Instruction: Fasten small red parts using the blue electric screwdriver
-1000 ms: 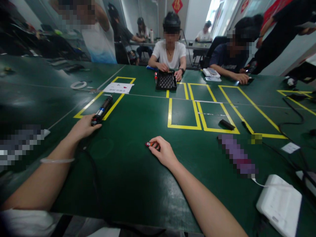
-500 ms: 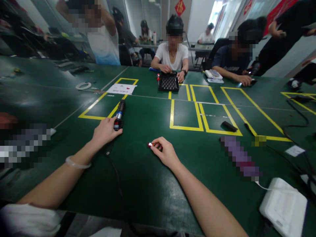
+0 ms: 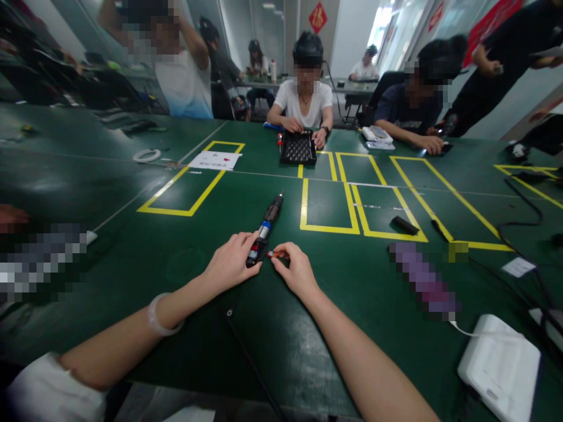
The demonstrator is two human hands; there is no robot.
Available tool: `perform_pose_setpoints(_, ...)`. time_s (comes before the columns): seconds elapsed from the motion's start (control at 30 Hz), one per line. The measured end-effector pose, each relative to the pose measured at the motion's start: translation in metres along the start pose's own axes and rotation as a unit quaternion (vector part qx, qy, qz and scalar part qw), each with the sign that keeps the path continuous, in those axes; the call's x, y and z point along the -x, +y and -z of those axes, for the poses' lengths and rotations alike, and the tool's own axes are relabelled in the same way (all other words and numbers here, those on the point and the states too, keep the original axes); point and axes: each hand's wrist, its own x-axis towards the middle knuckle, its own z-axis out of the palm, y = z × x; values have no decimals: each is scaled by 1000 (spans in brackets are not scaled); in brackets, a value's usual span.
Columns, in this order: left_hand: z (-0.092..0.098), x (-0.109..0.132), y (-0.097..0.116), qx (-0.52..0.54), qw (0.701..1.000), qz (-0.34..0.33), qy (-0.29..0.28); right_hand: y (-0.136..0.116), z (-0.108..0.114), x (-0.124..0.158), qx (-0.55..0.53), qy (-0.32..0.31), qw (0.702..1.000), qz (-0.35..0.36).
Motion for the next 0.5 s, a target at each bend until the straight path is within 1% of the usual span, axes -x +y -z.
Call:
perform_pose_setpoints(0.07,-2,1,7,12,1000,-16,0,0,1,0,18,0,1000,1)
perform_pose_setpoints(0.2,-3,2,15,27,999,-31,-9,-2,2,1,77,-20,997,12)
perform_pose_setpoints(0.3,-2,2,17,29,999,-32,-15,-2,1,1,96,-21,995,31)
perform_pose_setpoints(0.4,-1,3,18,39,999,-27,-16,-1,0,1,88,-23,996,25)
perform_pose_setpoints(0.5,-2,3,18,46,999,-24,-16,-1,0,2,111,-24,993,32)
